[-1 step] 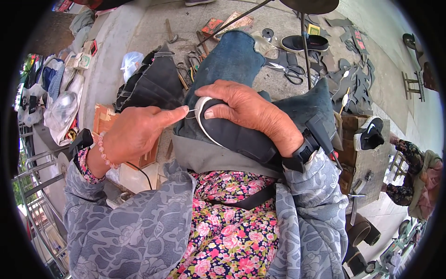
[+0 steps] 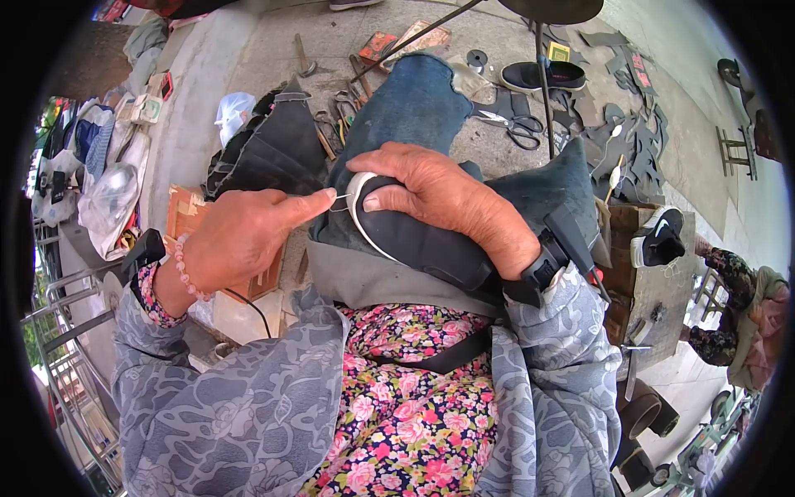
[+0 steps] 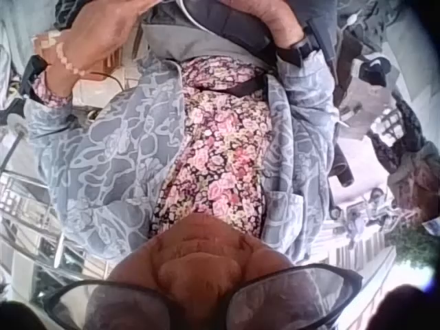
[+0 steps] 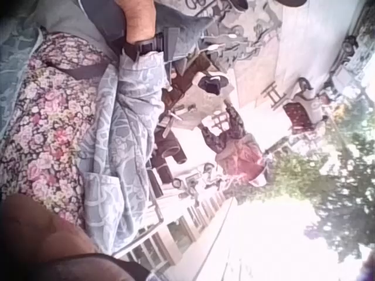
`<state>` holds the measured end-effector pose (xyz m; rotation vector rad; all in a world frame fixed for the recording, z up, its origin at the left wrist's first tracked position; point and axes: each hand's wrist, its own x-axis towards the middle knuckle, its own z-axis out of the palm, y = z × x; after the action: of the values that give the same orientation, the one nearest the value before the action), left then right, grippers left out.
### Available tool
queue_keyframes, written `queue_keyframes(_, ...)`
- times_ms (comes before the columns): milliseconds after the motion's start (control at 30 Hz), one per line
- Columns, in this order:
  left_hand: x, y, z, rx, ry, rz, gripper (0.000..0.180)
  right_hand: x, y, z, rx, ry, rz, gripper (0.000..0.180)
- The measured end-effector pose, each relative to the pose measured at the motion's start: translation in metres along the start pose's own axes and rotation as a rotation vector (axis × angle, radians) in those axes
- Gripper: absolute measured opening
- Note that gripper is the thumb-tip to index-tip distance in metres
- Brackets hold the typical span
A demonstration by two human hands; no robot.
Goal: The recorder is hand-stitching a shoe using a needle and thread.
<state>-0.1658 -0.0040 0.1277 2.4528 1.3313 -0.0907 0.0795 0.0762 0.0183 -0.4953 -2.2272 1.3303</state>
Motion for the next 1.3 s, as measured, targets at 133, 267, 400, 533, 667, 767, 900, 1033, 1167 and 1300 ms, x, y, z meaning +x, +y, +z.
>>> queue_keyframes(133, 0.001, 0.001, -0.004, 0.02, -0.049, -0.008, 0.048, 0.0, -0.001, 0.002, -0.049, 0.012, 0.021, 0.043)
queue_keyframes(267, 0.005, -0.002, -0.006, 0.019, -0.099, 0.0, 0.047, 0.002, 0.0, 0.003, -0.074, -0.008, 0.028, 0.041)
queue_keyframes(400, 0.012, -0.008, -0.006, -0.023, -0.141, 0.019, 0.045, 0.003, 0.003, 0.004, -0.078, 0.0, -0.001, 0.041)
queue_keyframes(533, 0.019, -0.011, -0.007, -0.072, -0.17, 0.051, 0.045, 0.002, 0.006, 0.005, -0.09, 0.012, -0.014, 0.041)
queue_keyframes(667, 0.026, -0.015, -0.012, -0.061, -0.237, 0.074, 0.045, 0.002, 0.005, 0.006, -0.127, 0.024, -0.005, 0.038)
queue_keyframes(767, 0.031, -0.019, -0.014, -0.076, -0.279, 0.088, 0.045, 0.004, 0.003, 0.006, -0.132, 0.026, 0.005, 0.037)
queue_keyframes(900, 0.034, -0.021, -0.013, -0.185, -0.321, 0.077, 0.043, 0.004, 0.002, 0.007, -0.158, 0.032, 0.007, 0.036)
queue_keyframes(1033, 0.034, -0.023, -0.007, -0.34, -0.318, 0.059, 0.041, 0.002, 0.003, 0.011, -0.165, 0.035, 0.019, 0.035)
queue_keyframes(1167, 0.034, -0.026, 0.005, -0.497, -0.224, 0.122, 0.04, 0.001, 0.002, 0.013, -0.201, 0.04, 0.021, 0.034)
queue_keyframes(1300, 0.037, -0.029, 0.012, -0.542, -0.246, 0.107, 0.038, -0.001, 0.002, 0.013, -0.199, 0.05, 0.011, 0.035)
